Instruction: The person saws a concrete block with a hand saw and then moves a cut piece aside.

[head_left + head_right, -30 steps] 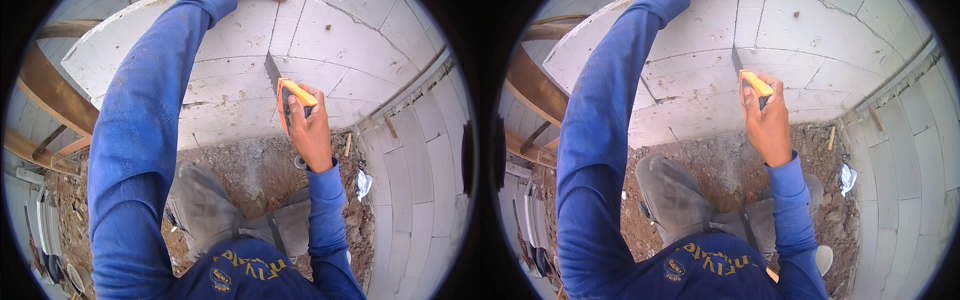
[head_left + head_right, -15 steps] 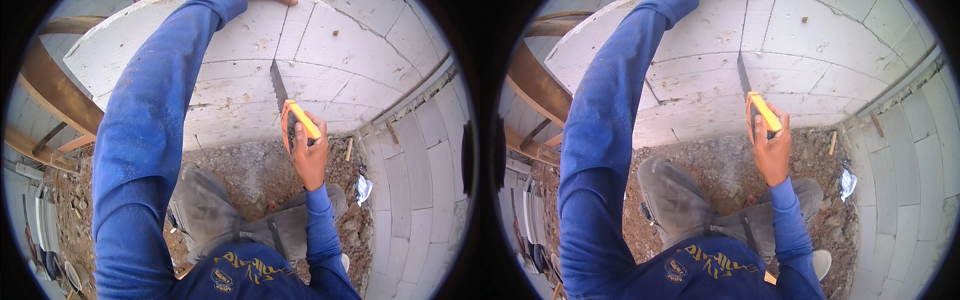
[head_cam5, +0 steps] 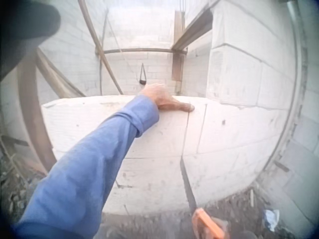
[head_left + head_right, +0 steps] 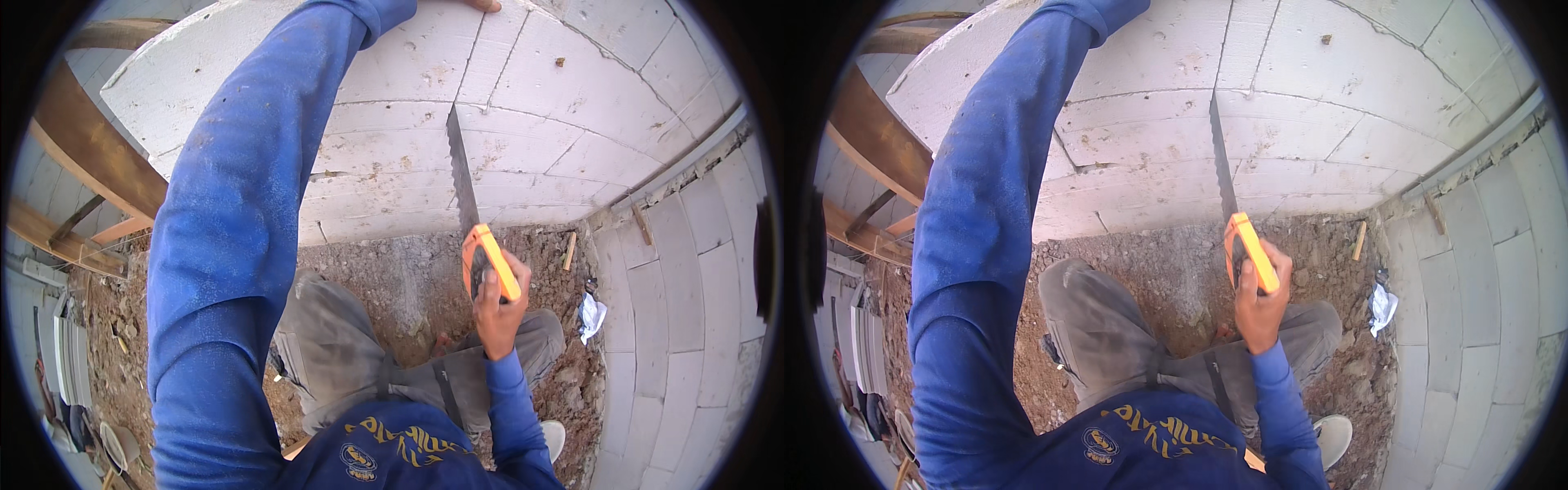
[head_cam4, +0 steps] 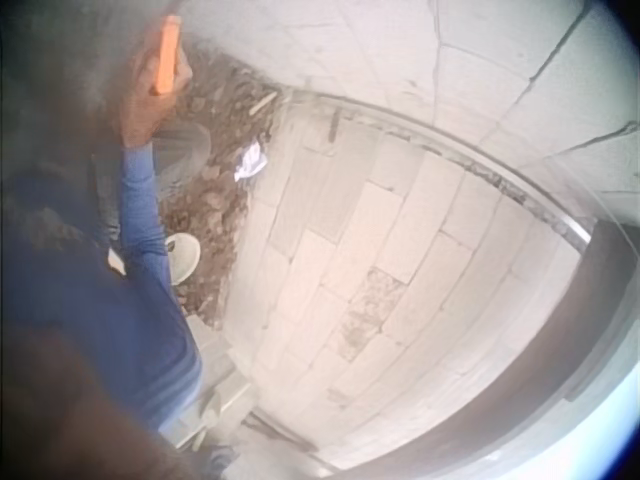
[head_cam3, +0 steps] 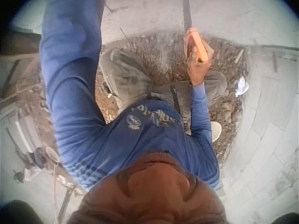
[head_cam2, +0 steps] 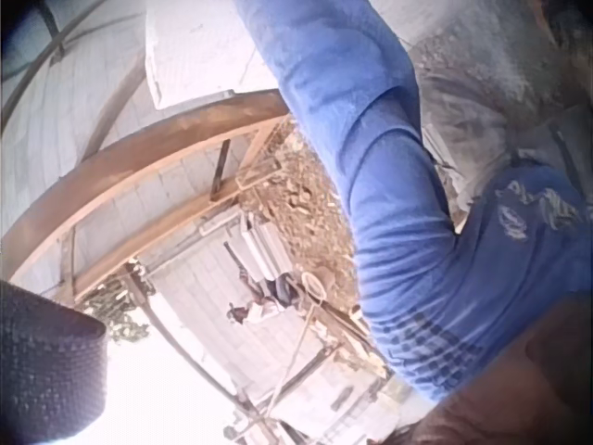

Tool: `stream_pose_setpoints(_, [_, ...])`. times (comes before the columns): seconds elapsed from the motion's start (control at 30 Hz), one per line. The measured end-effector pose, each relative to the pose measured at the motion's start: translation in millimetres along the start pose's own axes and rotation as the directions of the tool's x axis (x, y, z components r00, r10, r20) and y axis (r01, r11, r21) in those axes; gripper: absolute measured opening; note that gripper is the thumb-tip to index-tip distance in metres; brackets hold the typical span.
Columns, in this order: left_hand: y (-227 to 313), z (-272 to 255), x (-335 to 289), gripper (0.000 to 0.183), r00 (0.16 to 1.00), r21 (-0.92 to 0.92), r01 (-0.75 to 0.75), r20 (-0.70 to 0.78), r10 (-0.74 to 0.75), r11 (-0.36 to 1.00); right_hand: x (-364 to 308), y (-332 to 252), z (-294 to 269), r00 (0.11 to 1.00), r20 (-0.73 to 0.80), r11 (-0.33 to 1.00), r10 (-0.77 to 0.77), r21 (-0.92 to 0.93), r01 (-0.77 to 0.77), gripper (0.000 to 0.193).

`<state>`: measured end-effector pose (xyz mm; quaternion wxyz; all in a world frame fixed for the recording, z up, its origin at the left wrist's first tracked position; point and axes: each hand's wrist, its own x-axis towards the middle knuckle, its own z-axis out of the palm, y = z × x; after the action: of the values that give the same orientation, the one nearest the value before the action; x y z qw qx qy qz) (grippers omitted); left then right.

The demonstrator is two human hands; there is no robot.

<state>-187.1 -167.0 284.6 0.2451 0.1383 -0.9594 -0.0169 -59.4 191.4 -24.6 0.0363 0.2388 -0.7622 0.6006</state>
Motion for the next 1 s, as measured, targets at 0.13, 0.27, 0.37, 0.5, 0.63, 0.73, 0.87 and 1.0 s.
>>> stream_pose_setpoints(0.13, [-1.2, 8.2, -4.0, 0.116, 1.000, -0.019, 0.012, -0.003, -0.012, 1.000, 54.7, -50.2, 32.5, 0.999, 0.026, 0.998, -0.022, 0.064, 0.020, 0.033])
stream_pose_setpoints(0.27, [-10.7, -0.2, 0.8, 0.117, 1.000, 0.006, 0.008, 0.000, -0.008, 1.000, -56.2, -3.5, -6.7, 1.000, -0.019, 0.999, -0.022, -0.050, 0.021, 0.045])
stream_pose_setpoints(0.37, [-8.6, -0.7, -8.2, 0.118, 1.000, -0.054, 0.023, -0.019, -0.024, 0.998, -136.9, 45.8, -43.0, 0.991, -0.022, 0.974, -0.129, -0.188, 0.123, 0.049])
stream_pose_setpoints(0.5, [-8.5, 1.0, 4.0, 0.120, 1.000, 0.047, -0.029, -0.011, 0.029, 0.998, -62.1, 54.4, 2.6, 0.998, -0.051, 1.000, -0.022, 0.013, 0.023, 0.045])
stream_pose_setpoints(0.63, [4.5, 1.7, 7.9, 0.120, 1.000, 0.044, -0.020, 0.001, 0.020, 0.999, 42.4, -18.8, 40.3, 0.998, -0.041, 0.998, -0.051, 0.047, 0.053, 0.038])
stream_pose_setpoints(0.73, [-9.0, 2.1, 3.3, 0.119, 1.000, 0.042, 0.004, 0.017, -0.004, 0.999, -1.4, -17.5, 23.9, 0.997, -0.020, 0.996, -0.069, -0.050, 0.068, 0.041])
stream_pose_setpoints(0.87, [-8.5, -3.7, 1.0, 0.118, 1.000, 0.014, 0.016, -0.004, -0.016, 1.000, -126.3, 11.8, -45.3, 1.000, -0.013, 0.993, 0.003, -0.116, -0.005, 0.047])
stream_pose_setpoints(1.0, [-0.7, -3.3, 3.7, 0.117, 1.000, 0.016, -0.006, -0.016, 0.006, 1.000, -89.1, -36.2, -51.5, 0.990, 0.011, 0.989, 0.141, -0.036, -0.140, 0.041])
